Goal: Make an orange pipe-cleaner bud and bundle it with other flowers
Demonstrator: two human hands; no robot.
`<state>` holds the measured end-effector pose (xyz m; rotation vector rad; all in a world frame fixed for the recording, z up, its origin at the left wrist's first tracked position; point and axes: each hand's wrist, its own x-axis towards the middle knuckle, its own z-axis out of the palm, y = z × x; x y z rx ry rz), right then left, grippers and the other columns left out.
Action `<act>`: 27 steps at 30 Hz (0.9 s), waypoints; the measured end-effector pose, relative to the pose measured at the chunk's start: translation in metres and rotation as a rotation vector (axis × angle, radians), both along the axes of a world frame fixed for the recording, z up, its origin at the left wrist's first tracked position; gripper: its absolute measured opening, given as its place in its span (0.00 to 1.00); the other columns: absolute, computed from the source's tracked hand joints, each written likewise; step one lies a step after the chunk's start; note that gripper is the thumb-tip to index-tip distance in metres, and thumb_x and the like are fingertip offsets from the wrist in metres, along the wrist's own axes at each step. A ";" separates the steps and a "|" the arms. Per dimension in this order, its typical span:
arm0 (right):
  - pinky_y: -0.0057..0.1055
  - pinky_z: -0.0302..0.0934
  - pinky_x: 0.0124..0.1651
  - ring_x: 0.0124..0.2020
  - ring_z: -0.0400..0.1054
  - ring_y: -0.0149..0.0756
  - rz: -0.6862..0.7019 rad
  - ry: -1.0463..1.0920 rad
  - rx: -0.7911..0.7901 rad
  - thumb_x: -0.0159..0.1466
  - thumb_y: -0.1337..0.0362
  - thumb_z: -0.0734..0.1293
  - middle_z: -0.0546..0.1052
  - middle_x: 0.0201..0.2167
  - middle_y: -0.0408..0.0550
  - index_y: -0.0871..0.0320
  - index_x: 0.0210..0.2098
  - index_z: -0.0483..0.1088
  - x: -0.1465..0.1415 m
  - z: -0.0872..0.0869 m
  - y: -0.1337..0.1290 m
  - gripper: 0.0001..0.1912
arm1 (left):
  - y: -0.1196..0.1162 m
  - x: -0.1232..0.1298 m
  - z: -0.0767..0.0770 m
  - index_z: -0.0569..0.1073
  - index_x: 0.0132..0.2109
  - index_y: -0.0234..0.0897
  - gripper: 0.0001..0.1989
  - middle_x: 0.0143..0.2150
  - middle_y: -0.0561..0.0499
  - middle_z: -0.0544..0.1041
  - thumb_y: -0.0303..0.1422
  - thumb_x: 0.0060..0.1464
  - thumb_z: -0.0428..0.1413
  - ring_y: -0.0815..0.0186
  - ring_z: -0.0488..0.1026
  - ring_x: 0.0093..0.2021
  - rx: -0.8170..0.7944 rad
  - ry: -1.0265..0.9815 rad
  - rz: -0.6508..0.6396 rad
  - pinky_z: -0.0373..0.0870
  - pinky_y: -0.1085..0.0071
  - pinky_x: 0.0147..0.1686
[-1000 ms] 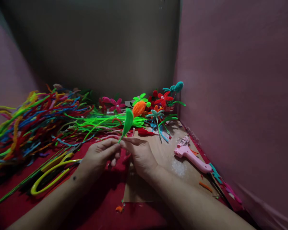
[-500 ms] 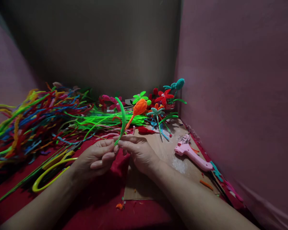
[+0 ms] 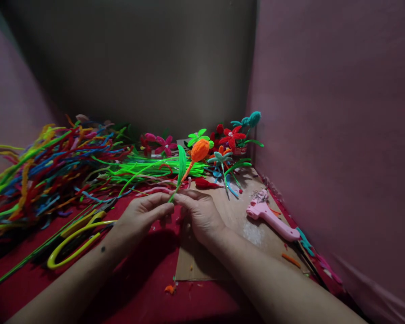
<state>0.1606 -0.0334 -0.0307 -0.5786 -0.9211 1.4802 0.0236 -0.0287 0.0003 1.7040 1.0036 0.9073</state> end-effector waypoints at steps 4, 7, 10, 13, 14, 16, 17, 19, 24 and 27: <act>0.30 0.59 0.34 0.27 0.65 0.30 -0.050 0.002 -0.002 0.52 0.67 0.69 0.75 0.24 0.44 0.57 0.27 0.76 0.000 0.001 -0.001 0.04 | -0.004 0.003 -0.003 0.74 0.32 0.35 0.05 0.22 0.56 0.68 0.31 0.50 0.54 0.73 0.63 0.22 0.152 0.066 0.140 0.60 0.78 0.23; 0.29 0.59 0.31 0.24 0.64 0.30 -0.027 -0.016 0.003 0.52 0.65 0.69 0.74 0.22 0.43 0.58 0.29 0.76 -0.001 0.002 -0.003 0.05 | -0.004 0.002 -0.004 0.71 0.29 0.35 0.07 0.20 0.57 0.67 0.34 0.52 0.54 0.74 0.63 0.18 0.024 -0.008 0.097 0.61 0.78 0.19; 0.29 0.58 0.32 0.24 0.63 0.30 0.052 -0.001 -0.010 0.53 0.64 0.68 0.73 0.22 0.43 0.59 0.30 0.76 0.000 0.004 -0.004 0.06 | -0.001 -0.001 -0.004 0.70 0.30 0.35 0.07 0.20 0.56 0.69 0.35 0.52 0.54 0.75 0.64 0.15 -0.241 -0.179 -0.024 0.60 0.80 0.13; 0.28 0.58 0.35 0.26 0.63 0.29 0.110 0.029 -0.008 0.52 0.66 0.69 0.75 0.25 0.44 0.59 0.30 0.77 0.002 0.006 -0.003 0.07 | 0.001 -0.004 -0.005 0.69 0.29 0.34 0.08 0.19 0.57 0.68 0.34 0.51 0.56 0.77 0.61 0.12 -0.410 -0.337 -0.112 0.56 0.82 0.09; 0.27 0.58 0.35 0.27 0.64 0.29 0.125 0.036 -0.011 0.51 0.67 0.69 0.75 0.25 0.44 0.59 0.31 0.77 0.003 0.006 -0.002 0.07 | 0.002 -0.004 -0.006 0.69 0.29 0.34 0.07 0.18 0.57 0.68 0.34 0.51 0.56 0.78 0.59 0.11 -0.450 -0.379 -0.133 0.55 0.83 0.08; 0.27 0.58 0.35 0.28 0.64 0.29 0.163 0.045 -0.020 0.49 0.68 0.70 0.75 0.25 0.44 0.60 0.31 0.77 0.004 0.005 0.000 0.08 | 0.003 -0.004 -0.007 0.70 0.32 0.34 0.06 0.17 0.58 0.66 0.33 0.51 0.56 0.79 0.55 0.09 -0.535 -0.461 -0.182 0.54 0.84 0.06; 0.27 0.58 0.36 0.28 0.65 0.29 0.180 0.048 -0.015 0.49 0.68 0.70 0.75 0.25 0.43 0.60 0.30 0.77 0.005 0.004 0.001 0.08 | 0.003 -0.004 -0.008 0.70 0.33 0.34 0.05 0.16 0.59 0.65 0.32 0.50 0.56 0.80 0.52 0.09 -0.580 -0.497 -0.213 0.53 0.84 0.06; 0.28 0.58 0.37 0.27 0.65 0.28 0.188 0.052 0.017 0.49 0.68 0.70 0.74 0.24 0.43 0.60 0.29 0.76 0.005 0.004 0.002 0.06 | 0.005 -0.005 -0.008 0.70 0.34 0.34 0.05 0.16 0.60 0.63 0.31 0.50 0.57 0.82 0.48 0.08 -0.654 -0.540 -0.276 0.50 0.85 0.05; 0.28 0.58 0.38 0.28 0.64 0.28 0.056 -0.019 0.084 0.52 0.68 0.68 0.73 0.23 0.43 0.60 0.25 0.75 0.003 0.003 0.000 0.03 | 0.003 -0.004 -0.004 0.70 0.31 0.33 0.09 0.18 0.58 0.65 0.35 0.54 0.53 0.80 0.53 0.09 -0.483 -0.347 -0.242 0.53 0.82 0.08; 0.31 0.58 0.40 0.32 0.65 0.32 -0.083 -0.112 0.074 0.52 0.66 0.68 0.73 0.26 0.43 0.59 0.24 0.75 0.003 0.002 0.000 0.04 | -0.003 0.000 -0.004 0.70 0.32 0.34 0.10 0.21 0.55 0.68 0.36 0.55 0.51 0.75 0.64 0.16 -0.090 -0.066 -0.023 0.61 0.79 0.16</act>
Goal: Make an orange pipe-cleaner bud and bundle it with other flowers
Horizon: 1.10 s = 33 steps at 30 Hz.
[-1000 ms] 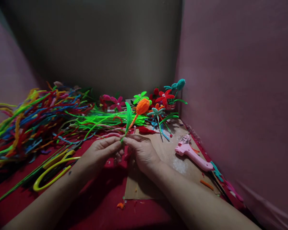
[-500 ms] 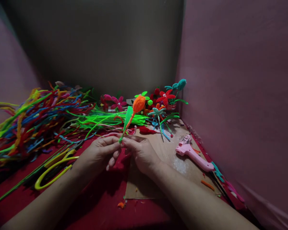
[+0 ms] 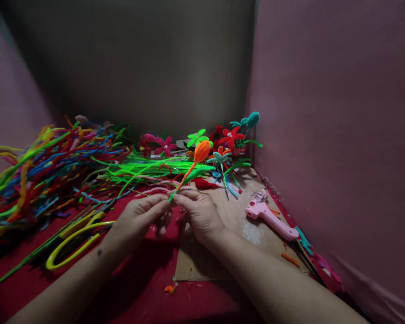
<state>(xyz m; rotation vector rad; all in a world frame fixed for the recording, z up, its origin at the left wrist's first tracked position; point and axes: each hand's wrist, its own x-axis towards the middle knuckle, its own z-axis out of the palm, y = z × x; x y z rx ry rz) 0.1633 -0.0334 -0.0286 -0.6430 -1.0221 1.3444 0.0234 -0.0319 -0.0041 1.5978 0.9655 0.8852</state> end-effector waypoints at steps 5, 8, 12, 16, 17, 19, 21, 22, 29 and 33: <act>0.33 0.58 0.44 0.38 0.65 0.35 -0.127 -0.116 0.005 0.52 0.63 0.69 0.73 0.31 0.44 0.57 0.25 0.75 -0.001 -0.002 0.001 0.04 | -0.004 0.002 -0.010 0.72 0.34 0.35 0.06 0.20 0.56 0.68 0.33 0.52 0.54 0.73 0.65 0.20 0.494 0.343 0.236 0.61 0.77 0.23; 0.33 0.58 0.44 0.37 0.64 0.34 -0.143 -0.165 0.025 0.52 0.61 0.69 0.72 0.30 0.44 0.57 0.24 0.76 -0.002 -0.002 0.000 0.06 | -0.002 -0.001 -0.014 0.73 0.34 0.36 0.08 0.18 0.58 0.65 0.33 0.55 0.50 0.74 0.63 0.18 0.518 0.336 0.236 0.59 0.77 0.21; 0.33 0.56 0.44 0.36 0.63 0.33 -0.111 -0.186 0.033 0.54 0.61 0.67 0.71 0.29 0.43 0.57 0.24 0.75 -0.002 0.000 -0.002 0.07 | -0.001 -0.001 -0.010 0.71 0.30 0.37 0.09 0.18 0.58 0.63 0.35 0.55 0.50 0.75 0.61 0.17 0.371 0.240 0.216 0.58 0.78 0.19; 0.32 0.55 0.43 0.34 0.61 0.32 -0.121 -0.211 0.059 0.54 0.62 0.67 0.69 0.27 0.42 0.58 0.23 0.75 -0.001 0.003 -0.002 0.07 | -0.002 0.002 -0.004 0.70 0.31 0.36 0.09 0.17 0.59 0.62 0.36 0.54 0.51 0.75 0.58 0.14 0.147 0.104 0.176 0.56 0.79 0.14; 0.31 0.55 0.42 0.33 0.61 0.31 -0.135 -0.227 0.064 0.55 0.63 0.67 0.68 0.26 0.42 0.58 0.23 0.74 -0.001 0.004 -0.002 0.07 | -0.002 0.002 -0.002 0.70 0.30 0.36 0.09 0.17 0.59 0.63 0.37 0.53 0.51 0.75 0.58 0.13 0.094 0.083 0.164 0.55 0.79 0.13; 0.31 0.55 0.40 0.31 0.60 0.31 -0.154 -0.265 0.072 0.55 0.63 0.66 0.67 0.25 0.41 0.58 0.22 0.73 0.000 0.006 -0.003 0.08 | -0.002 0.003 0.000 0.68 0.28 0.35 0.10 0.17 0.59 0.64 0.36 0.53 0.52 0.76 0.57 0.12 0.034 0.064 0.153 0.53 0.79 0.12; 0.30 0.54 0.38 0.30 0.59 0.30 -0.161 -0.295 0.084 0.55 0.64 0.66 0.67 0.24 0.40 0.58 0.20 0.71 0.000 0.008 -0.003 0.08 | -0.002 0.004 0.001 0.67 0.26 0.35 0.11 0.16 0.59 0.63 0.36 0.52 0.52 0.76 0.57 0.12 0.024 0.061 0.152 0.53 0.79 0.13; 0.30 0.54 0.38 0.29 0.58 0.30 -0.161 -0.305 0.088 0.55 0.64 0.66 0.66 0.23 0.40 0.59 0.20 0.71 0.000 0.009 -0.004 0.09 | -0.002 0.004 0.001 0.67 0.25 0.35 0.11 0.16 0.59 0.63 0.36 0.52 0.52 0.77 0.57 0.12 0.026 0.060 0.154 0.53 0.79 0.13; 0.31 0.53 0.38 0.28 0.58 0.30 -0.130 -0.335 0.081 0.56 0.64 0.65 0.66 0.20 0.40 0.59 0.19 0.70 0.002 0.012 -0.007 0.11 | 0.001 0.002 -0.002 0.67 0.27 0.35 0.11 0.17 0.59 0.65 0.38 0.51 0.53 0.77 0.57 0.12 -0.082 -0.022 0.119 0.51 0.80 0.12; 0.30 0.53 0.36 0.28 0.59 0.30 -0.107 -0.308 0.051 0.53 0.63 0.67 0.68 0.21 0.40 0.60 0.19 0.72 0.003 0.013 -0.006 0.09 | 0.002 0.003 -0.004 0.67 0.28 0.35 0.11 0.17 0.59 0.65 0.38 0.50 0.53 0.77 0.56 0.12 -0.090 -0.021 0.157 0.50 0.80 0.12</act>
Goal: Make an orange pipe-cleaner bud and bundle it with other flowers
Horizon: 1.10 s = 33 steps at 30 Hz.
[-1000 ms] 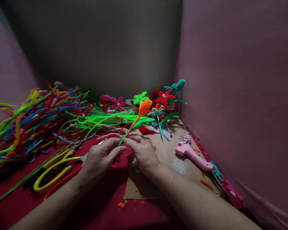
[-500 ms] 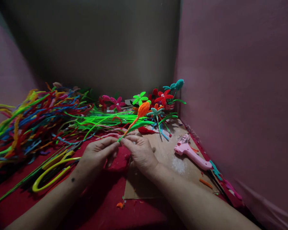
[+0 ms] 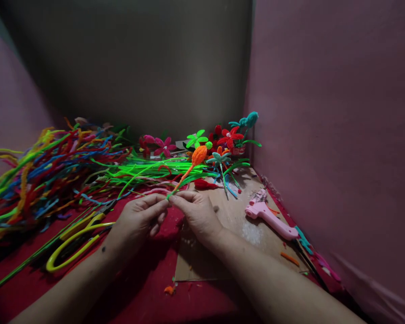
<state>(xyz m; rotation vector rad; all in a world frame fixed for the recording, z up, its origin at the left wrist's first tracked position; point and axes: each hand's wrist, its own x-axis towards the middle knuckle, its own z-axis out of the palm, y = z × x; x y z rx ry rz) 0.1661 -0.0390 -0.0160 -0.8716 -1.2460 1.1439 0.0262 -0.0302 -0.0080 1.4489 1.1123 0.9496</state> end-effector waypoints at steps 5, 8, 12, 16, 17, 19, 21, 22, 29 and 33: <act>0.29 0.55 0.36 0.27 0.61 0.30 -0.034 -0.007 -0.036 0.53 0.63 0.67 0.72 0.22 0.41 0.60 0.23 0.76 0.001 -0.002 0.001 0.07 | -0.004 0.002 -0.004 0.70 0.29 0.36 0.09 0.18 0.59 0.61 0.36 0.52 0.53 0.76 0.55 0.16 0.259 0.174 0.108 0.52 0.79 0.15; 0.30 0.56 0.38 0.29 0.63 0.31 -0.024 0.056 -0.036 0.53 0.64 0.67 0.74 0.23 0.42 0.58 0.24 0.77 0.001 -0.003 0.001 0.06 | -0.005 0.003 -0.004 0.70 0.29 0.36 0.08 0.18 0.59 0.61 0.36 0.52 0.53 0.76 0.56 0.17 0.306 0.187 0.122 0.53 0.79 0.16; 0.30 0.57 0.39 0.29 0.64 0.31 -0.003 0.164 -0.090 0.51 0.66 0.69 0.75 0.24 0.43 0.60 0.23 0.76 -0.001 -0.002 0.002 0.05 | -0.002 0.002 -0.004 0.69 0.29 0.36 0.08 0.17 0.60 0.63 0.36 0.51 0.54 0.78 0.55 0.13 0.029 -0.036 0.020 0.49 0.80 0.12; 0.28 0.57 0.34 0.26 0.64 0.29 0.104 0.345 -0.170 0.50 0.67 0.69 0.74 0.23 0.44 0.62 0.24 0.75 -0.002 -0.006 0.005 0.04 | 0.003 0.001 -0.004 0.67 0.30 0.36 0.08 0.16 0.61 0.63 0.36 0.52 0.54 0.81 0.49 0.09 -0.265 -0.330 -0.152 0.46 0.83 0.09; 0.28 0.57 0.32 0.25 0.64 0.29 0.136 0.385 -0.182 0.50 0.66 0.69 0.73 0.22 0.44 0.62 0.24 0.74 -0.002 -0.008 0.006 0.04 | 0.004 0.000 -0.004 0.67 0.31 0.35 0.08 0.16 0.61 0.62 0.35 0.52 0.54 0.81 0.47 0.09 -0.316 -0.385 -0.190 0.45 0.83 0.08; 0.27 0.58 0.30 0.24 0.64 0.28 0.185 0.431 -0.187 0.51 0.66 0.69 0.72 0.22 0.43 0.62 0.25 0.74 -0.002 -0.012 0.007 0.04 | 0.004 0.000 -0.004 0.67 0.31 0.35 0.08 0.16 0.62 0.61 0.35 0.54 0.54 0.82 0.45 0.09 -0.384 -0.463 -0.255 0.45 0.85 0.08; 0.26 0.58 0.29 0.23 0.64 0.28 0.215 0.438 -0.170 0.52 0.66 0.69 0.72 0.22 0.43 0.62 0.25 0.73 -0.002 -0.014 0.008 0.04 | 0.003 0.000 -0.005 0.67 0.32 0.34 0.07 0.17 0.62 0.61 0.33 0.55 0.53 0.83 0.45 0.09 -0.426 -0.522 -0.293 0.46 0.85 0.08; 0.26 0.58 0.29 0.23 0.64 0.27 0.225 0.435 -0.161 0.53 0.66 0.68 0.72 0.22 0.43 0.62 0.25 0.73 -0.002 -0.014 0.008 0.04 | 0.003 0.000 -0.006 0.67 0.32 0.34 0.07 0.17 0.62 0.61 0.33 0.55 0.53 0.83 0.45 0.09 -0.442 -0.549 -0.304 0.46 0.86 0.08; 0.25 0.58 0.27 0.22 0.64 0.27 0.165 0.389 -0.240 0.51 0.64 0.70 0.70 0.20 0.41 0.61 0.25 0.71 -0.003 -0.012 0.006 0.07 | 0.003 0.004 -0.012 0.67 0.32 0.34 0.08 0.17 0.62 0.59 0.35 0.55 0.52 0.82 0.44 0.09 -0.462 -0.555 -0.303 0.46 0.84 0.09; 0.25 0.52 0.20 0.17 0.59 0.26 0.065 0.288 -0.278 0.52 0.60 0.69 0.68 0.19 0.40 0.60 0.25 0.70 -0.003 -0.014 0.004 0.09 | -0.001 0.007 -0.015 0.67 0.27 0.35 0.12 0.18 0.57 0.65 0.38 0.54 0.51 0.77 0.56 0.12 -0.121 -0.159 -0.149 0.51 0.79 0.13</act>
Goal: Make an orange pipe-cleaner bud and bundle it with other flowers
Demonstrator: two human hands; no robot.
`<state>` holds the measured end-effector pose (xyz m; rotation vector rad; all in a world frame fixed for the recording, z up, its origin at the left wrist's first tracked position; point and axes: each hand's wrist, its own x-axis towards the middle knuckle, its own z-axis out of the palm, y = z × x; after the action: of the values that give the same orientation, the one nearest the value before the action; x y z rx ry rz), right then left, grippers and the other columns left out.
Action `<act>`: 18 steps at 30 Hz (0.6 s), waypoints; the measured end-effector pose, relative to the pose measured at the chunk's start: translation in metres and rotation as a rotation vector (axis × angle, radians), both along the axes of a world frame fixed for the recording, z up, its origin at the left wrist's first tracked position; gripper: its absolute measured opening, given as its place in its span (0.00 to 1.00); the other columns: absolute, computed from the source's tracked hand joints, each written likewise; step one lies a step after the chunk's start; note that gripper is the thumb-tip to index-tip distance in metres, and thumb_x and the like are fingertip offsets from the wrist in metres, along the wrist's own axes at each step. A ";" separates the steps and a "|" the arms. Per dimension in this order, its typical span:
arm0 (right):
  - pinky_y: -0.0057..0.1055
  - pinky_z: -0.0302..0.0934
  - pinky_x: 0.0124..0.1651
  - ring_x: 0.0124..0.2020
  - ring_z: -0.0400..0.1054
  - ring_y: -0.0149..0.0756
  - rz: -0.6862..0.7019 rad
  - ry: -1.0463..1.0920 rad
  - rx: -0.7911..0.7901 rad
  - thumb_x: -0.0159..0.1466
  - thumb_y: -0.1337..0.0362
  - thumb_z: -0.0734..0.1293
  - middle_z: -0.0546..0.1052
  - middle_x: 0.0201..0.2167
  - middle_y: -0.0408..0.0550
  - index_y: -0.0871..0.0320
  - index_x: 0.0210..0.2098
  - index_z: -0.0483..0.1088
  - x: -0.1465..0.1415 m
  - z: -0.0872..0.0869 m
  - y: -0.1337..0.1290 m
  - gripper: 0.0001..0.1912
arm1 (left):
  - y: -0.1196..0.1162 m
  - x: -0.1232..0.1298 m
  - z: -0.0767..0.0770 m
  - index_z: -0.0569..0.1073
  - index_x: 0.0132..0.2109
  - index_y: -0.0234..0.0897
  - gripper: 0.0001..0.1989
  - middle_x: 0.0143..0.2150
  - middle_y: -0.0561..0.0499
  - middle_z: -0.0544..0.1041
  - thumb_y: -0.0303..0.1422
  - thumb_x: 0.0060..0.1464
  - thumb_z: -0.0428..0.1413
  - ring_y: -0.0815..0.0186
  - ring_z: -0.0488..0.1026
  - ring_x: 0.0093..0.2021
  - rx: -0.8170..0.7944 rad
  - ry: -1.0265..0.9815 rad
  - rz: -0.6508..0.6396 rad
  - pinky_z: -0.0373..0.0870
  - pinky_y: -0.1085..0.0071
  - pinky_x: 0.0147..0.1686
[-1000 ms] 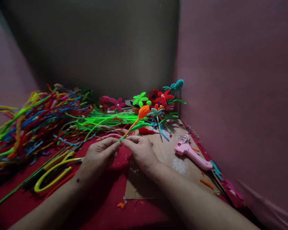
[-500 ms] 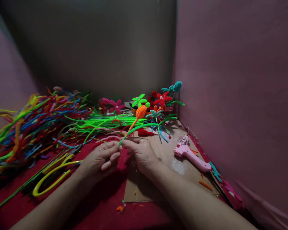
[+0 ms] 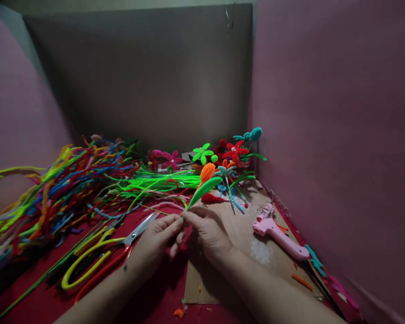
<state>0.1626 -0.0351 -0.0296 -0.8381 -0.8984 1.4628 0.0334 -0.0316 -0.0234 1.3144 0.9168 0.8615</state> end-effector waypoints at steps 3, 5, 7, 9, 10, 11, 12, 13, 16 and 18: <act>0.26 0.55 0.25 0.22 0.61 0.28 -0.140 -0.116 0.104 0.50 0.61 0.71 0.68 0.22 0.41 0.59 0.22 0.71 0.000 0.002 -0.002 0.08 | -0.004 -0.001 -0.005 0.71 0.29 0.37 0.07 0.21 0.54 0.69 0.35 0.52 0.54 0.72 0.63 0.20 0.395 0.254 0.181 0.58 0.76 0.23; 0.26 0.56 0.29 0.25 0.62 0.29 -0.183 -0.163 0.176 0.49 0.63 0.71 0.68 0.22 0.41 0.59 0.19 0.70 0.000 0.003 -0.003 0.08 | -0.005 -0.003 -0.007 0.73 0.30 0.39 0.07 0.21 0.55 0.68 0.34 0.52 0.53 0.71 0.62 0.22 0.525 0.312 0.213 0.58 0.75 0.26; 0.27 0.56 0.29 0.25 0.60 0.29 -0.167 -0.143 0.168 0.50 0.62 0.71 0.66 0.20 0.40 0.59 0.18 0.70 -0.001 0.002 -0.003 0.09 | -0.004 -0.004 -0.007 0.72 0.29 0.38 0.09 0.19 0.56 0.65 0.35 0.53 0.52 0.71 0.59 0.20 0.484 0.287 0.194 0.56 0.76 0.24; 0.27 0.55 0.28 0.24 0.60 0.29 -0.149 -0.099 0.137 0.51 0.61 0.70 0.67 0.20 0.40 0.59 0.20 0.71 -0.002 0.001 -0.003 0.08 | -0.002 -0.004 -0.003 0.70 0.28 0.37 0.10 0.17 0.58 0.60 0.36 0.54 0.51 0.73 0.54 0.17 0.314 0.198 0.148 0.52 0.77 0.19; 0.26 0.55 0.27 0.24 0.60 0.28 -0.140 -0.094 0.128 0.51 0.61 0.71 0.68 0.21 0.41 0.59 0.21 0.72 -0.003 0.000 -0.003 0.08 | -0.001 -0.004 -0.001 0.69 0.28 0.36 0.11 0.16 0.59 0.59 0.37 0.54 0.51 0.74 0.52 0.16 0.210 0.138 0.121 0.49 0.77 0.16; 0.26 0.55 0.27 0.24 0.60 0.28 -0.131 -0.090 0.127 0.51 0.61 0.70 0.68 0.22 0.41 0.60 0.22 0.72 -0.004 0.000 -0.004 0.08 | 0.000 -0.003 0.001 0.67 0.27 0.36 0.11 0.16 0.60 0.58 0.38 0.53 0.52 0.76 0.50 0.14 0.107 0.071 0.090 0.46 0.78 0.15; 0.26 0.55 0.27 0.24 0.60 0.28 -0.113 -0.084 0.127 0.52 0.61 0.70 0.69 0.23 0.42 0.61 0.23 0.72 -0.004 0.001 -0.004 0.09 | 0.000 -0.002 0.003 0.65 0.26 0.36 0.12 0.15 0.60 0.58 0.38 0.53 0.52 0.77 0.49 0.13 0.011 -0.002 0.054 0.43 0.79 0.14; 0.26 0.55 0.27 0.24 0.60 0.28 -0.090 -0.072 0.120 0.52 0.61 0.70 0.69 0.23 0.42 0.61 0.23 0.72 -0.004 0.002 -0.005 0.09 | 0.001 -0.002 0.004 0.64 0.26 0.36 0.13 0.15 0.61 0.58 0.39 0.53 0.53 0.78 0.48 0.12 -0.072 -0.079 0.019 0.42 0.79 0.13; 0.25 0.55 0.25 0.21 0.60 0.27 -0.003 0.046 0.065 0.51 0.60 0.71 0.69 0.21 0.41 0.61 0.23 0.71 -0.004 0.005 -0.006 0.10 | 0.002 -0.003 0.005 0.63 0.28 0.36 0.12 0.15 0.62 0.57 0.39 0.51 0.55 0.81 0.45 0.10 -0.257 -0.277 -0.082 0.41 0.81 0.11; 0.25 0.56 0.25 0.20 0.61 0.26 0.046 0.125 0.047 0.49 0.60 0.72 0.70 0.20 0.41 0.61 0.23 0.71 -0.004 0.007 -0.006 0.10 | 0.003 -0.004 0.005 0.64 0.30 0.35 0.11 0.15 0.63 0.57 0.38 0.50 0.56 0.82 0.43 0.10 -0.325 -0.344 -0.126 0.42 0.82 0.10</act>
<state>0.1590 -0.0409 -0.0228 -0.6875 -0.8594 1.5113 0.0291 -0.0290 -0.0188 0.8990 0.6615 0.7727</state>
